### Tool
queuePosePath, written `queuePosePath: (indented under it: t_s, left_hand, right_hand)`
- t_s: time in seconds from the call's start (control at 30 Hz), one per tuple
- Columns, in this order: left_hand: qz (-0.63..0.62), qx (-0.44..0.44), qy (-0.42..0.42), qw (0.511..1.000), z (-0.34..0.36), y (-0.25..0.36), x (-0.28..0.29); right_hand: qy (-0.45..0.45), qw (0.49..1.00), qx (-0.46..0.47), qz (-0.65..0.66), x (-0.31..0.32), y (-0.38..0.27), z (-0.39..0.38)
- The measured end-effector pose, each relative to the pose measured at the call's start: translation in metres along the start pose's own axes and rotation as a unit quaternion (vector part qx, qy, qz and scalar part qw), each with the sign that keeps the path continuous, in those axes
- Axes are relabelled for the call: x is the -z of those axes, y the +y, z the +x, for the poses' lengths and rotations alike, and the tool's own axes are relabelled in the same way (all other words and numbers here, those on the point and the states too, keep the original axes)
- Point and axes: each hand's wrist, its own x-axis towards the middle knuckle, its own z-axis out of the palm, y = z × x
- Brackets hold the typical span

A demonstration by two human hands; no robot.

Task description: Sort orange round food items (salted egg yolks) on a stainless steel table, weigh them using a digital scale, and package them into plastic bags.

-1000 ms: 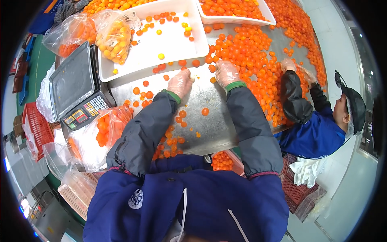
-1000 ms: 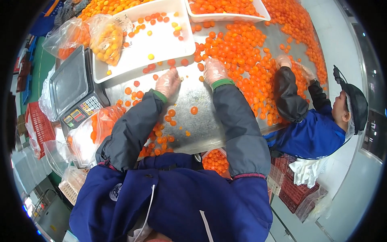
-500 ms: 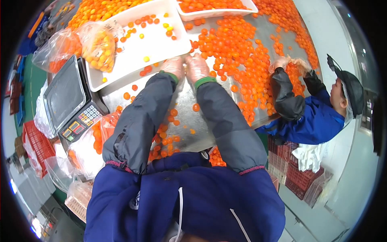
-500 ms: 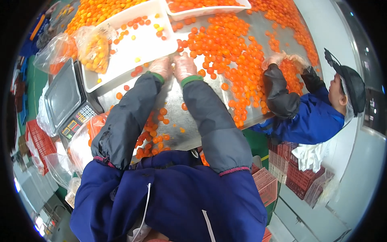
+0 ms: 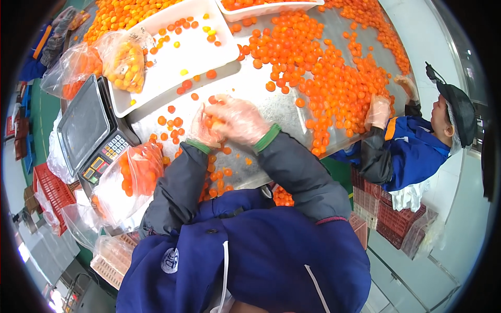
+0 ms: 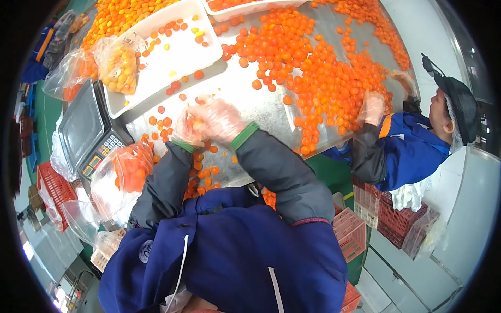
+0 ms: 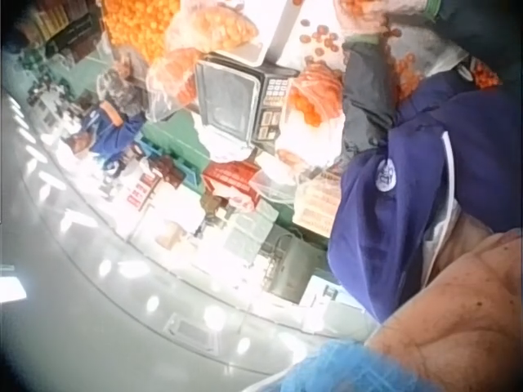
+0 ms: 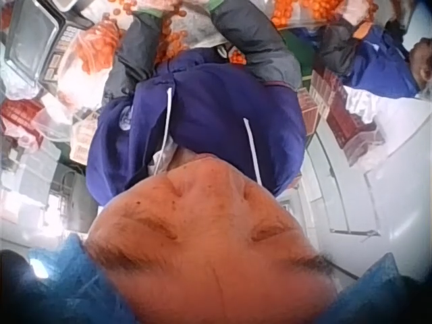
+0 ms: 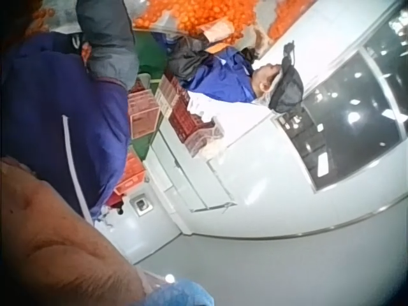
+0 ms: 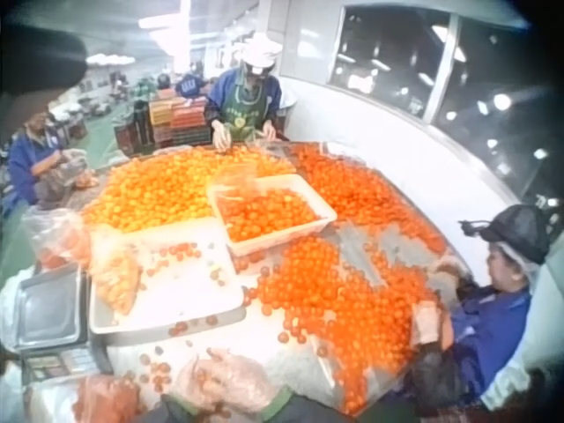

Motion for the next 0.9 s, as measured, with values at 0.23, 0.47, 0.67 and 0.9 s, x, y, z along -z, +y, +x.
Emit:
queuePosePath:
  t_s: [0.23,0.47,0.67,0.9]
  left_hand:
    - [-0.092,0.122,-0.19,0.97,0.003,0.005,0.035]
    - [-0.059,0.106,-0.158,0.98,-0.017,0.007,0.035]
    - [0.027,0.15,-0.095,0.984,-0.029,-0.001,0.057]
    - [0.064,0.18,-0.129,0.973,-0.05,-0.005,0.077]
  right_hand:
    - [0.02,0.936,-0.225,-0.268,0.06,0.138,0.0]
    - [0.031,0.954,-0.188,-0.232,0.052,0.155,0.006]
    - [0.042,0.958,-0.113,-0.261,0.014,0.143,-0.013]
    - [0.071,0.832,-0.302,0.461,0.058,0.113,0.013]
